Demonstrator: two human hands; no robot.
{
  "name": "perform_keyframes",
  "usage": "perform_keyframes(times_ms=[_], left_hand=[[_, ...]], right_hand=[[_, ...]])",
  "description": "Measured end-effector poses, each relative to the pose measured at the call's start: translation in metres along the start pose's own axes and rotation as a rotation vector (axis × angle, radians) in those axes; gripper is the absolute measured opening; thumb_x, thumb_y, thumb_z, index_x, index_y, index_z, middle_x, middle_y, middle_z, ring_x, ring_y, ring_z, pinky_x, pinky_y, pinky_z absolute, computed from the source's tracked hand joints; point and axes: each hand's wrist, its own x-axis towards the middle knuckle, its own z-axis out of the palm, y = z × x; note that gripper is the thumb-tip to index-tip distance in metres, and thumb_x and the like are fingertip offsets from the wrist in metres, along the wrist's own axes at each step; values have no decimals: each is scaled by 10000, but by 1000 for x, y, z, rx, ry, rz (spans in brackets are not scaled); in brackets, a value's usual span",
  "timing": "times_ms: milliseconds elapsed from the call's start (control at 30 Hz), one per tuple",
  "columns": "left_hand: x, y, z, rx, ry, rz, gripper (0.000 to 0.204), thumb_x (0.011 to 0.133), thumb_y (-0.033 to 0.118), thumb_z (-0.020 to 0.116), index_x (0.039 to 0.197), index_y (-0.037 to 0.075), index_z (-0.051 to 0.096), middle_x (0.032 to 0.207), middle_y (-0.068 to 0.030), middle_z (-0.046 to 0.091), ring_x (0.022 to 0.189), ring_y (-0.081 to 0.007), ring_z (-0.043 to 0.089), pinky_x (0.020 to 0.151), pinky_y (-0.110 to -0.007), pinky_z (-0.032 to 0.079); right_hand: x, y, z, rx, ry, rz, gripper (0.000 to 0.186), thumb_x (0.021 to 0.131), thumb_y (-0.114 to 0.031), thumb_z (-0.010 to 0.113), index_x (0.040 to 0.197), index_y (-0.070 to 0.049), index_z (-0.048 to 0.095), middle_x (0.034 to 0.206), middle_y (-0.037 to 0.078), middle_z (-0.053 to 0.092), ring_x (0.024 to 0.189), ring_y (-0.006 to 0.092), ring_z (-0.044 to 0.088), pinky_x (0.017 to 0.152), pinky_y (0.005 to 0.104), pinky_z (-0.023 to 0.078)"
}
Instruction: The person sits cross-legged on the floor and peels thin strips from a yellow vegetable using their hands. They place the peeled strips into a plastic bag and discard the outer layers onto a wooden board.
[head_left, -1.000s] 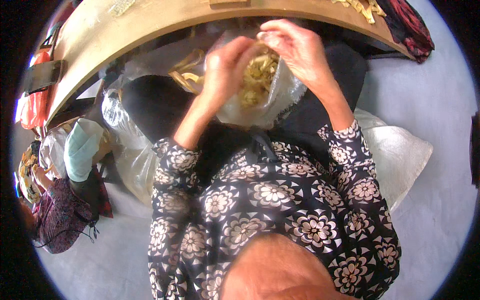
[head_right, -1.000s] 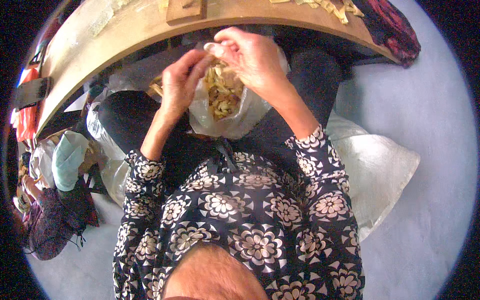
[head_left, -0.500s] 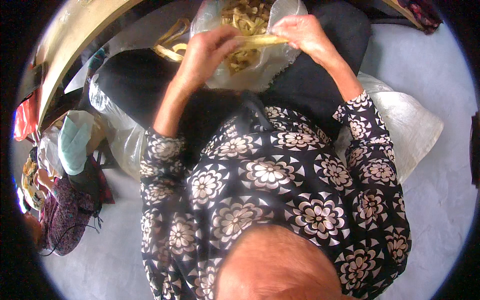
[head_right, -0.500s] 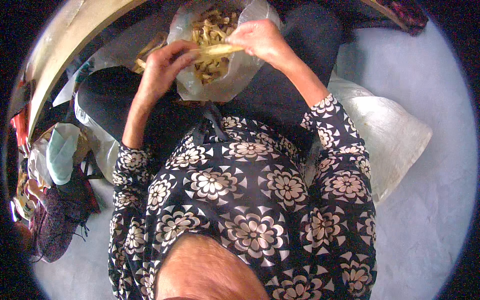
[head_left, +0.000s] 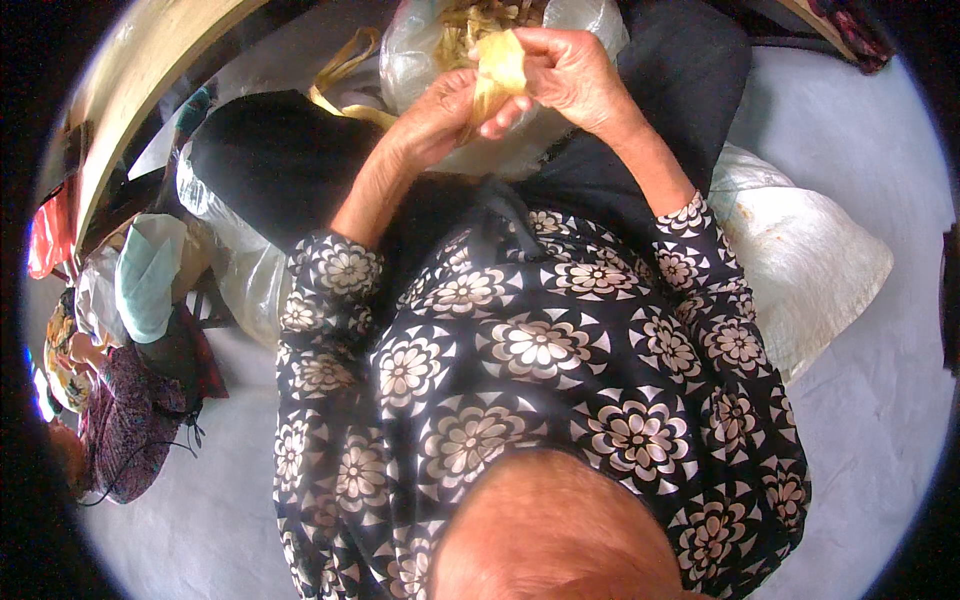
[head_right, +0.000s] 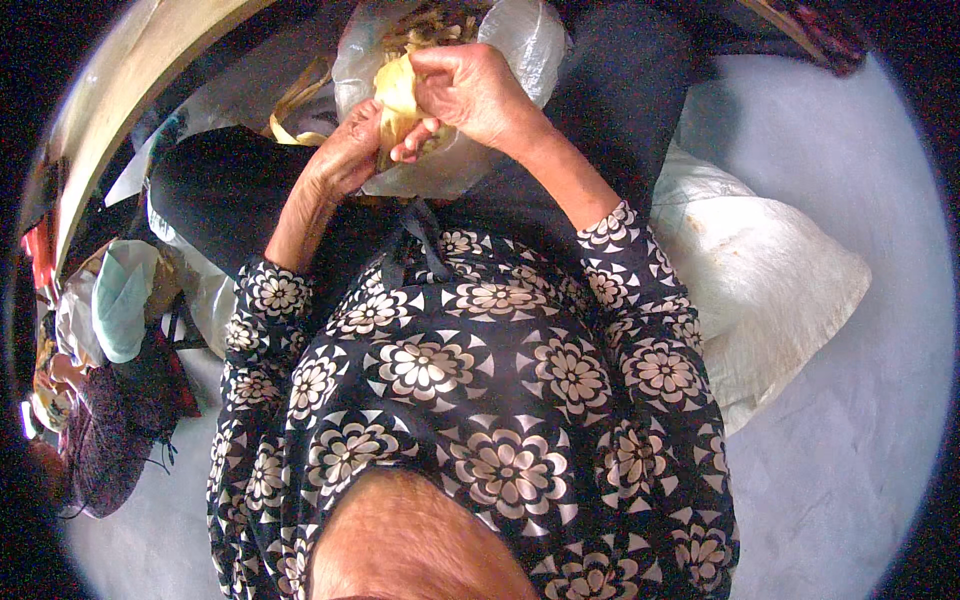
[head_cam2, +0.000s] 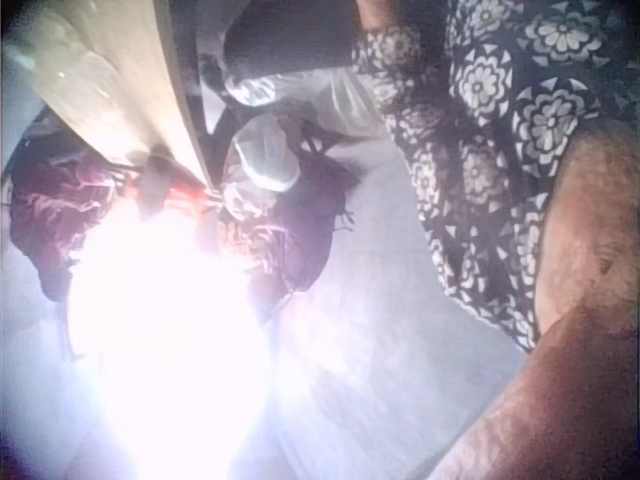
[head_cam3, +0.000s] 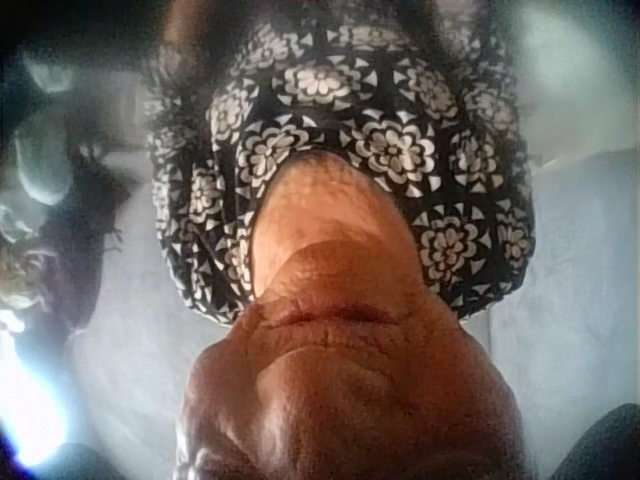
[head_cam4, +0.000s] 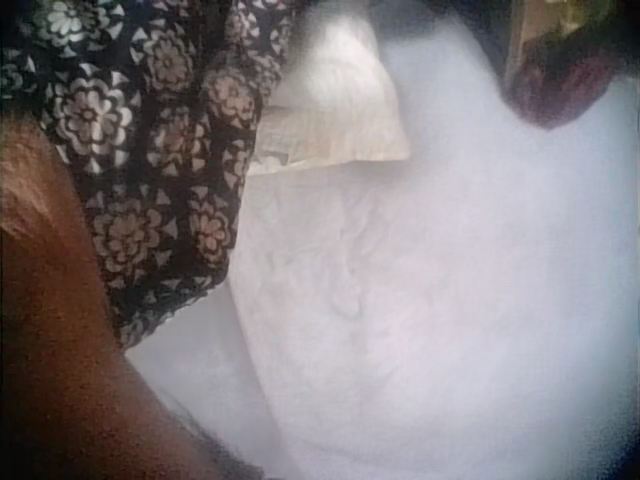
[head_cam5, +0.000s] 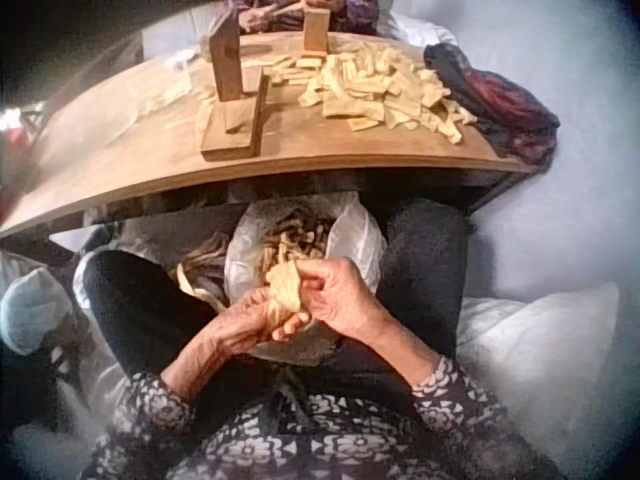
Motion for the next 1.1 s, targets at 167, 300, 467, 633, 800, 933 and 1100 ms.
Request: perform_keyframes(times_ms=[167,300,467,633,800,933,1100], left_hand=[[-1,-8,-8,-154,-45,-130,348,853,297,493,1040,5,511,905,-125,594,682,-123,544,537,-191,436],[5,-4,4,-394,61,-90,222,881,173,448,994,-5,517,809,-95,576,653,-124,528,508,-182,422],[11,-9,20,43,624,190,200,882,168,461,934,-2,552,712,-25,561,522,-48,446,471,-171,357],[9,-5,23,535,774,391,254,872,216,500,839,-10,610,648,-8,566,537,-46,471,501,-184,379],[-2,2,20,821,695,257,319,852,290,524,810,-14,609,620,-12,563,555,-61,493,507,-210,400],[1,-1,18,1029,756,179,370,797,358,581,794,-11,609,600,-38,564,564,-73,510,508,-228,415],[3,-9,14,849,916,220,250,820,204,553,967,2,552,624,-64,590,570,-77,536,517,-215,428]], right_hand=[[-4,21,2,-307,43,-52,175,795,-178,564,888,-31,584,636,57,559,522,95,524,515,237,427],[-2,22,-4,-516,172,-222,242,747,-255,618,880,-54,598,710,74,556,670,201,568,605,283,443],[-7,12,6,-937,438,-314,210,719,-243,633,839,-72,613,730,69,568,713,239,560,603,323,445],[-7,13,7,-602,293,15,181,724,-218,625,827,-70,618,620,106,575,557,246,563,526,345,435],[-1,26,5,-613,214,15,129,690,-180,614,762,-74,622,635,124,582,581,262,579,534,358,435],[0,29,18,-782,323,-110,68,685,-142,581,700,-81,607,640,137,579,591,311,568,540,387,442],[-3,29,31,-751,384,-8,80,709,-166,580,719,-92,605,576,118,567,532,298,562,495,373,436]])
